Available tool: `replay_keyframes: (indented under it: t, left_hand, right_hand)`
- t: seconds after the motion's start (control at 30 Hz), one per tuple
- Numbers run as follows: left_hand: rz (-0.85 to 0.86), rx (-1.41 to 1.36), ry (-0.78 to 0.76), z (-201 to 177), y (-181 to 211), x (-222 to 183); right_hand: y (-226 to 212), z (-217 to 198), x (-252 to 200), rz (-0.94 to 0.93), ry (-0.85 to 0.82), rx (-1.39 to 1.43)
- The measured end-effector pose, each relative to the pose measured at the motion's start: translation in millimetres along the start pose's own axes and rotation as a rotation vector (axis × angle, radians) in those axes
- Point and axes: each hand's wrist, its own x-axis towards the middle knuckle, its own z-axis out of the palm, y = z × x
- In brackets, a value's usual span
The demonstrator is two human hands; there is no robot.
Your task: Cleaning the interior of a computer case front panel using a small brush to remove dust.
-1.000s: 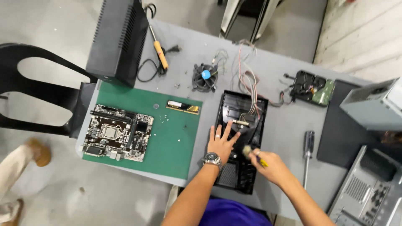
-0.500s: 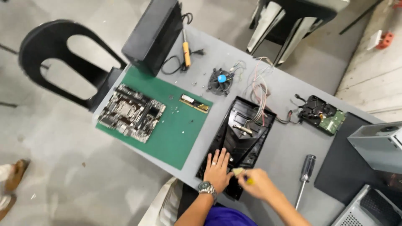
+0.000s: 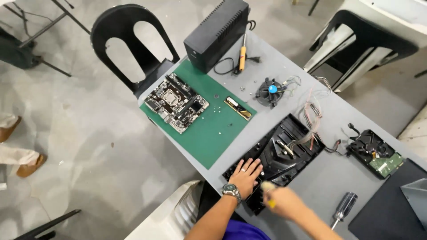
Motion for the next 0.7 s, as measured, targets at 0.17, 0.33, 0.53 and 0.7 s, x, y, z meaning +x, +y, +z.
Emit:
replay_keyframes:
  t: [0.17,0.33,0.53,0.7]
  left_hand:
    - [-0.055,0.023,-0.029,7.3,-0.5,3.4]
    - [-0.057,0.007,-0.064,2.0,4.1,4.5]
    - [-0.071,0.005,-0.096,1.6,-0.7,4.4]
    - [-0.048,0.031,-0.063,8.1,-1.2,-0.5]
  right_hand:
    - [-9.2,-42.1,19.5,0.076,-0.028,0.386]
    - [47.2,-56.4,40.6,0.157,0.050,0.330]
    - [19.5,-33.9,36.7,0.217,-0.023,0.003]
    - [-37.2,-70.1,14.8,0.291,-0.029,0.582]
